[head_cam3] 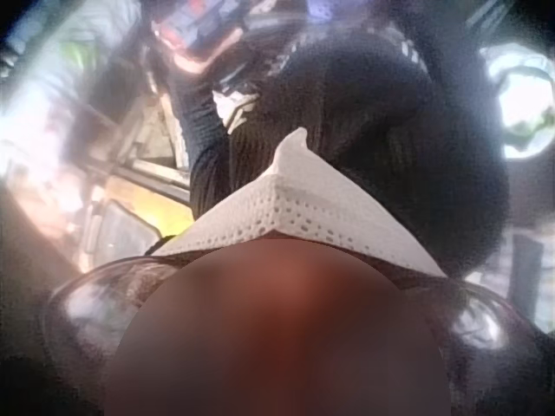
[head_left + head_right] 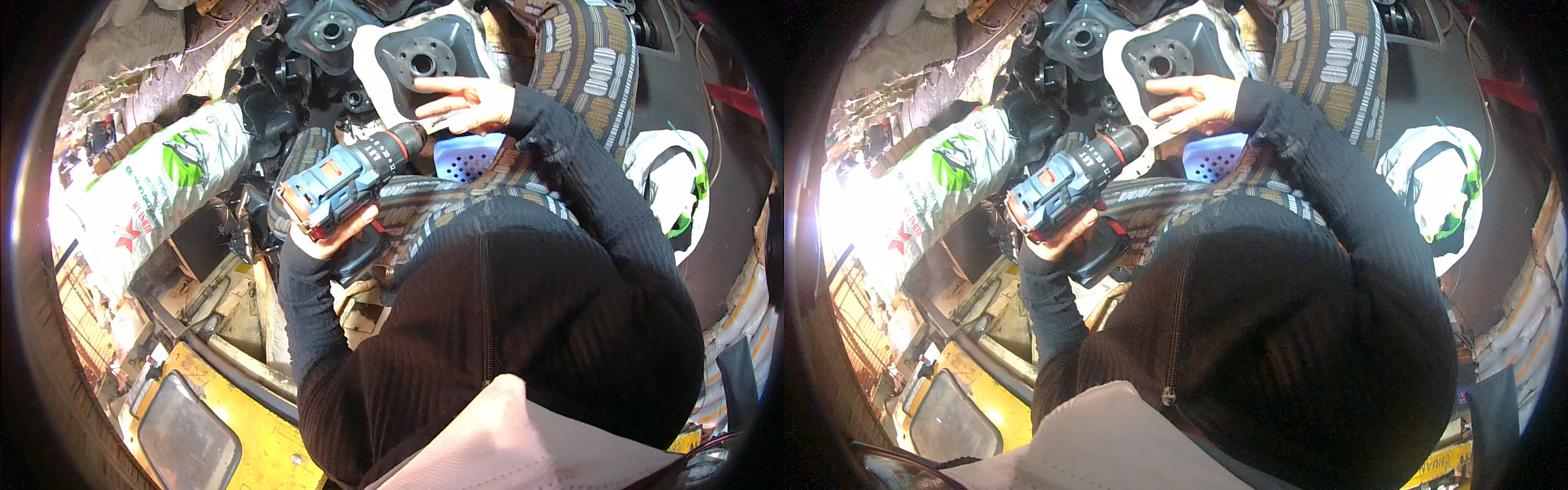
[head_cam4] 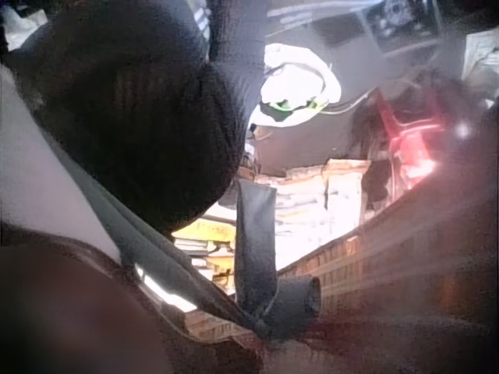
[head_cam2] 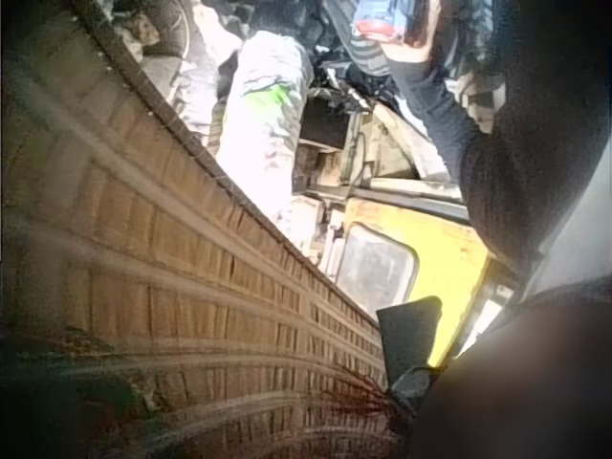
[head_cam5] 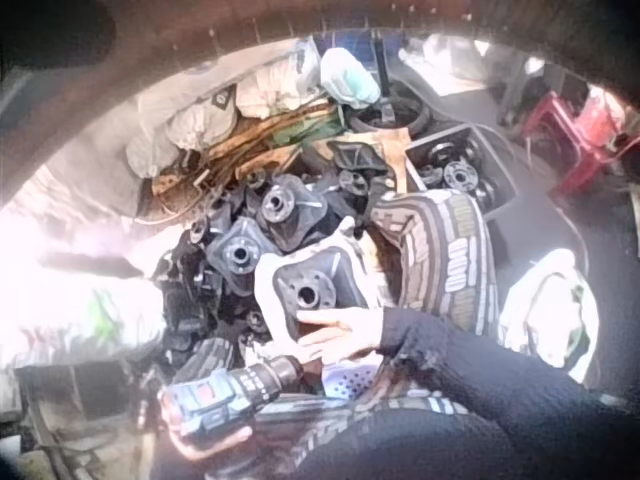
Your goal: The person uses a cordless drill to fasten screws into a black plastic part, repeatedly picking up screws and aligning the part while working in a cluttered workshop.
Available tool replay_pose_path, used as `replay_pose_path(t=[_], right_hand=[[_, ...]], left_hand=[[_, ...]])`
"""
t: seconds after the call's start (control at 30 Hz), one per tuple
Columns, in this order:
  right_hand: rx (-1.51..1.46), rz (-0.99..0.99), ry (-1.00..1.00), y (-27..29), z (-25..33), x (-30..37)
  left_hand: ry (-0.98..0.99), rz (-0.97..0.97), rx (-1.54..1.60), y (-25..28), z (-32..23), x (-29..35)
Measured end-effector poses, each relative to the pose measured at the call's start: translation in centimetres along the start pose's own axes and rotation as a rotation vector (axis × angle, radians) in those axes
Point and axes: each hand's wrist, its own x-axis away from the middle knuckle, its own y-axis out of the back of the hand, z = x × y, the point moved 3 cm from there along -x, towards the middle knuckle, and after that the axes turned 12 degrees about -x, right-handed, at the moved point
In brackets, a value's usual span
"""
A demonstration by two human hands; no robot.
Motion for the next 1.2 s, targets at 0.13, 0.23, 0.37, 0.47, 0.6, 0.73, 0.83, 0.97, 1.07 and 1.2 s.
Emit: replay_pose_path(t=[0.13,0.23,0.37,0.47,0.6,0.73,0.83,0.97,1.07,1.2], right_hand=[[-0.157,-0.121,0.014,2.5,-0.2,-0.3],[0.156,-0.666,0.289,6.5,0.1,0.1],[0.174,-0.925,0.597,9.7,-1.4,-2.7],[0.354,-0.999,0.484,10.7,-2.2,-4.9],[0.252,-0.984,0.361,10.0,-2.2,-5.5],[0.144,-0.918,0.366,7.9,-1.6,-5.1],[0.116,-0.854,0.379,6.9,-0.9,-5.0],[0.025,-0.780,0.426,6.1,-0.4,-4.9],[0.011,-0.775,0.413,5.8,-0.3,-4.8],[0.082,-0.860,0.411,5.7,-0.5,-4.9]], left_hand=[[0.002,-0.008,0.102,0.8,-0.1,-0.9],[0.038,-0.095,0.176,1.7,-0.6,-2.0],[0.088,-0.126,0.074,2.1,-0.7,-4.2],[0.090,-0.028,0.008,1.8,0.2,-6.6],[-0.010,-0.077,-0.125,1.2,1.9,-9.5],[-0.014,-0.095,0.008,0.7,3.1,-11.1],[-0.120,-0.092,-0.002,1.0,2.6,-11.7],[-0.224,-0.101,0.003,2.5,0.5,-12.0],[-0.023,0.001,0.085,3.6,-0.8,-12.6],[0.322,0.167,0.147,4.0,-1.7,-13.0]])
